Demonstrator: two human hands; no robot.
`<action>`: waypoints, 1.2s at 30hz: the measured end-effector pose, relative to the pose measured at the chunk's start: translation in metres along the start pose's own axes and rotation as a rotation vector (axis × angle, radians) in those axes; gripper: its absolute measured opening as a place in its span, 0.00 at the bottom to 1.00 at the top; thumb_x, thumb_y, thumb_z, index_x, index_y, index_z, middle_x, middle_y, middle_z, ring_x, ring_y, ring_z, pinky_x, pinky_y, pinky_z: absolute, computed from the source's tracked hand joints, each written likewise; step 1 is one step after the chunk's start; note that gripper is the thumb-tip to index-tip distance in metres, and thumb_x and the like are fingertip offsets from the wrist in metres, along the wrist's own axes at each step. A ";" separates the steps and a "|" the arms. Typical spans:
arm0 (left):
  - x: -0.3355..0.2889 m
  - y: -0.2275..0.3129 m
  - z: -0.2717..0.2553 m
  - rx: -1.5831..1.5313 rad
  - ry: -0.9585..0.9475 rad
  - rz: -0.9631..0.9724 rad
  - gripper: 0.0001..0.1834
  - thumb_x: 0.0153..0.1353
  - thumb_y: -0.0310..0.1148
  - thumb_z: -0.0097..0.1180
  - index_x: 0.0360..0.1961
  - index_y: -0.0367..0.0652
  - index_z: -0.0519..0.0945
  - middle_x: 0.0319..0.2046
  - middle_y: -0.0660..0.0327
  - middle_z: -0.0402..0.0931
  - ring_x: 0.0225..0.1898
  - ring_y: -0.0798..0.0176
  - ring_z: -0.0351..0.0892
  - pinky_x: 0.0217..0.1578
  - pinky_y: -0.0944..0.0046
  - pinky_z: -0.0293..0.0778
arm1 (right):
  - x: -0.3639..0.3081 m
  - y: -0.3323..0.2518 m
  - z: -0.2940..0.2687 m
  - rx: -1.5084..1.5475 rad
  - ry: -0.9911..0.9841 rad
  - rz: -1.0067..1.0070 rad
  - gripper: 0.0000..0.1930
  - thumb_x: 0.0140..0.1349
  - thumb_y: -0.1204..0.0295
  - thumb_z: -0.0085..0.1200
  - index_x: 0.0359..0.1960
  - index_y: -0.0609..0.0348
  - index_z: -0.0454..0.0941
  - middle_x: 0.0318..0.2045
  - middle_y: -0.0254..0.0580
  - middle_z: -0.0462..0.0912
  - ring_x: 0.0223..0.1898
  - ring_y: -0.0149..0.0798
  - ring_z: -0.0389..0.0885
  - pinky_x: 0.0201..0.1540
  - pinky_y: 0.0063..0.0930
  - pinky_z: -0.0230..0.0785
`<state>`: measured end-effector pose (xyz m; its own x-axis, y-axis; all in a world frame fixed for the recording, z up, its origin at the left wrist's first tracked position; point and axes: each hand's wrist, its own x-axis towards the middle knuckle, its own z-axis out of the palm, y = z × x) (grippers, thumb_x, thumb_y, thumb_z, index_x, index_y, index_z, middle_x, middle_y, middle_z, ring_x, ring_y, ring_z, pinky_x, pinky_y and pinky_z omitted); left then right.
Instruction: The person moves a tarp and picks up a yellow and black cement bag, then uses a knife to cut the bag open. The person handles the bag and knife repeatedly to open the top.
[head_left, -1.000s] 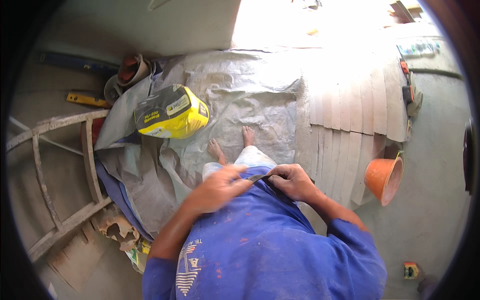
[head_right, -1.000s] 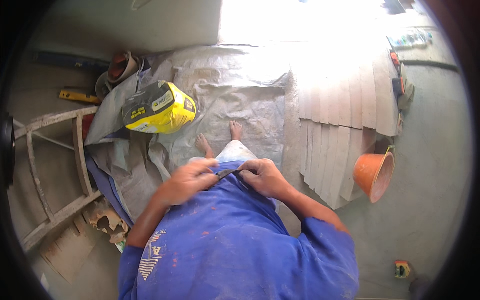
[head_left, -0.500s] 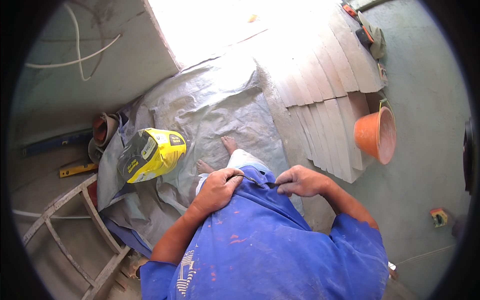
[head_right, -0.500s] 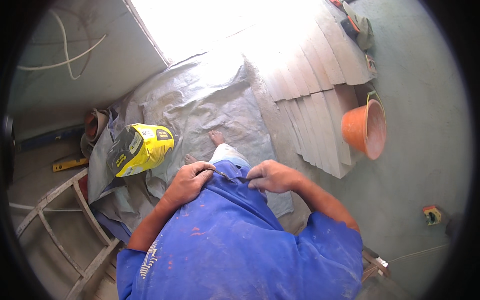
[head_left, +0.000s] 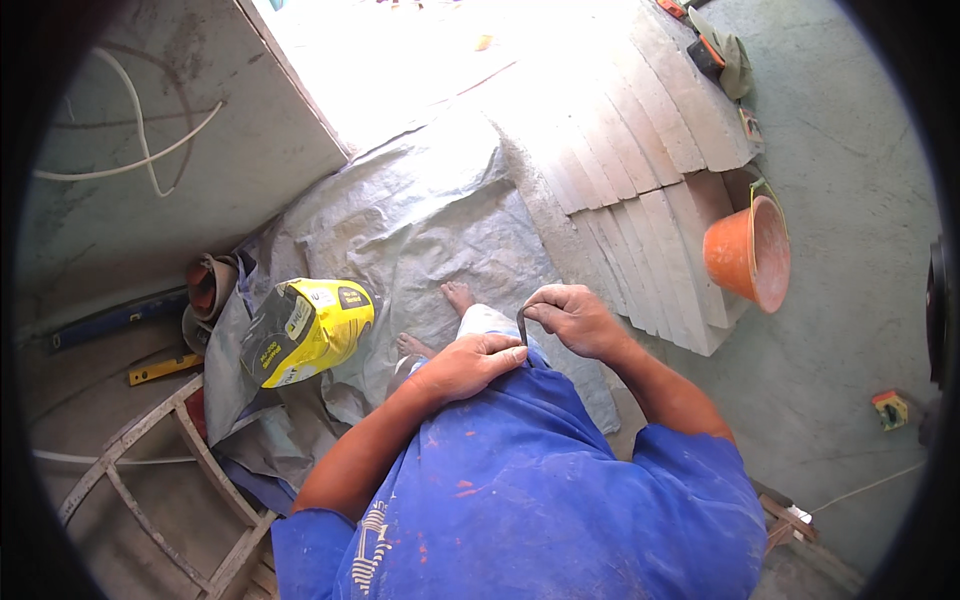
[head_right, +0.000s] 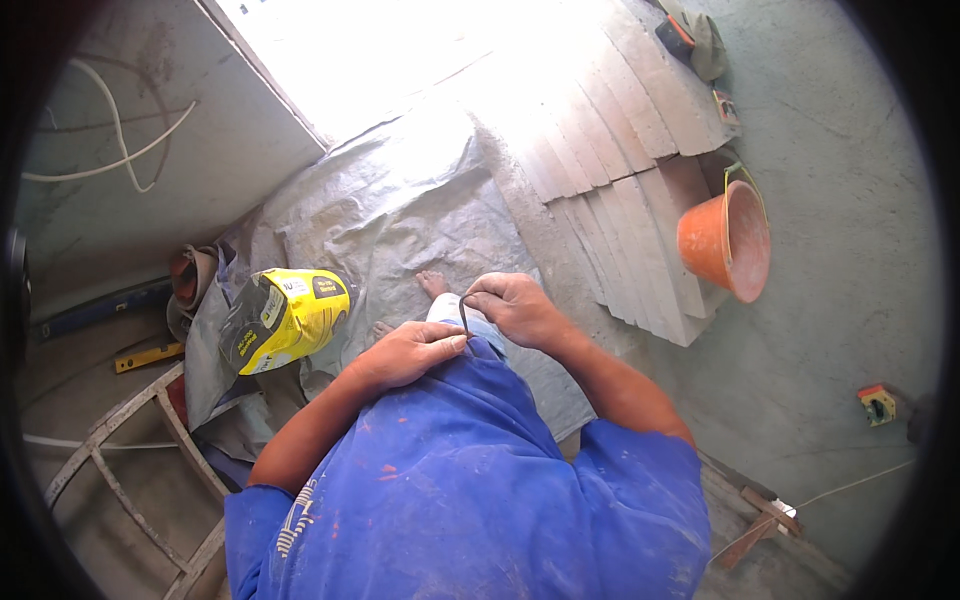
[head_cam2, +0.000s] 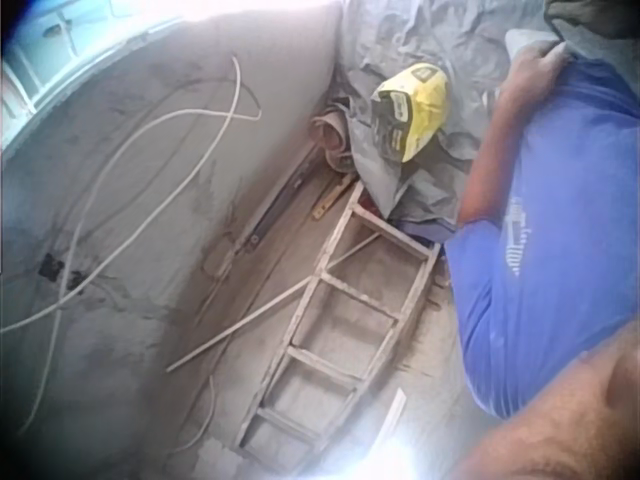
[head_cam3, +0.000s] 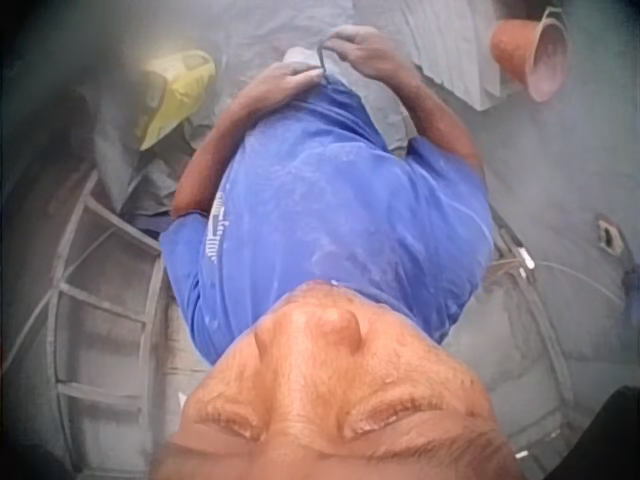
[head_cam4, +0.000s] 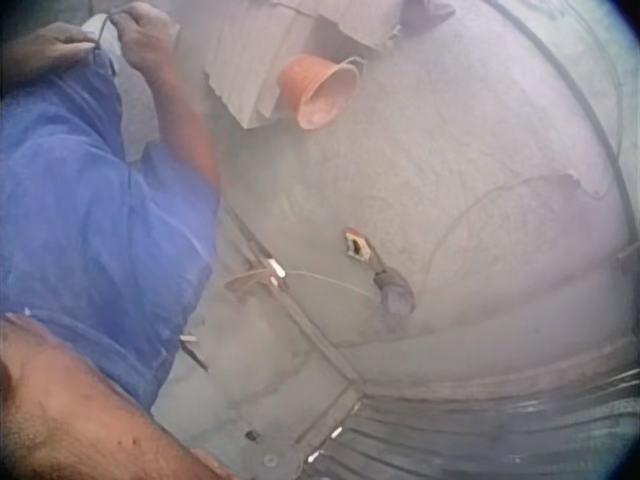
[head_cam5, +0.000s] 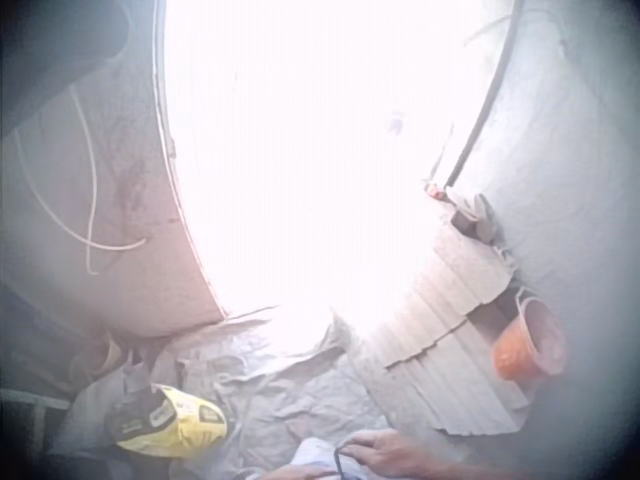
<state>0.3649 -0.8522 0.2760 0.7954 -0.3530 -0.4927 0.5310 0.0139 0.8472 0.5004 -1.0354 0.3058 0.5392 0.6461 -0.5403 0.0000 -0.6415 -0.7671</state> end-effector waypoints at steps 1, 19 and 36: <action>0.001 0.001 0.000 -0.017 0.009 -0.029 0.24 0.73 0.43 0.53 0.59 0.35 0.80 0.48 0.55 0.84 0.50 0.66 0.80 0.54 0.65 0.72 | 0.002 0.000 0.002 -0.013 0.020 -0.023 0.09 0.67 0.72 0.57 0.39 0.66 0.85 0.30 0.45 0.85 0.32 0.35 0.83 0.38 0.31 0.74; 0.003 -0.026 0.010 -0.453 0.183 0.015 0.19 0.74 0.35 0.54 0.59 0.35 0.76 0.42 0.62 0.81 0.35 0.75 0.75 0.36 0.76 0.71 | -0.034 0.005 0.005 -0.145 -0.247 0.019 0.30 0.62 0.56 0.65 0.60 0.62 0.77 0.47 0.56 0.86 0.48 0.50 0.86 0.51 0.38 0.76; -0.030 -0.003 -0.025 0.182 0.088 -0.073 0.20 0.64 0.40 0.65 0.48 0.34 0.86 0.37 0.52 0.87 0.38 0.66 0.83 0.44 0.64 0.77 | -0.014 0.026 0.047 0.169 -0.179 0.151 0.10 0.65 0.76 0.57 0.45 0.68 0.83 0.37 0.38 0.86 0.38 0.25 0.81 0.43 0.22 0.75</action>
<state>0.3467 -0.8188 0.2832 0.7833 -0.2637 -0.5630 0.5333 -0.1804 0.8265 0.4530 -1.0411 0.2770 0.3648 0.6207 -0.6940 -0.2174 -0.6680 -0.7117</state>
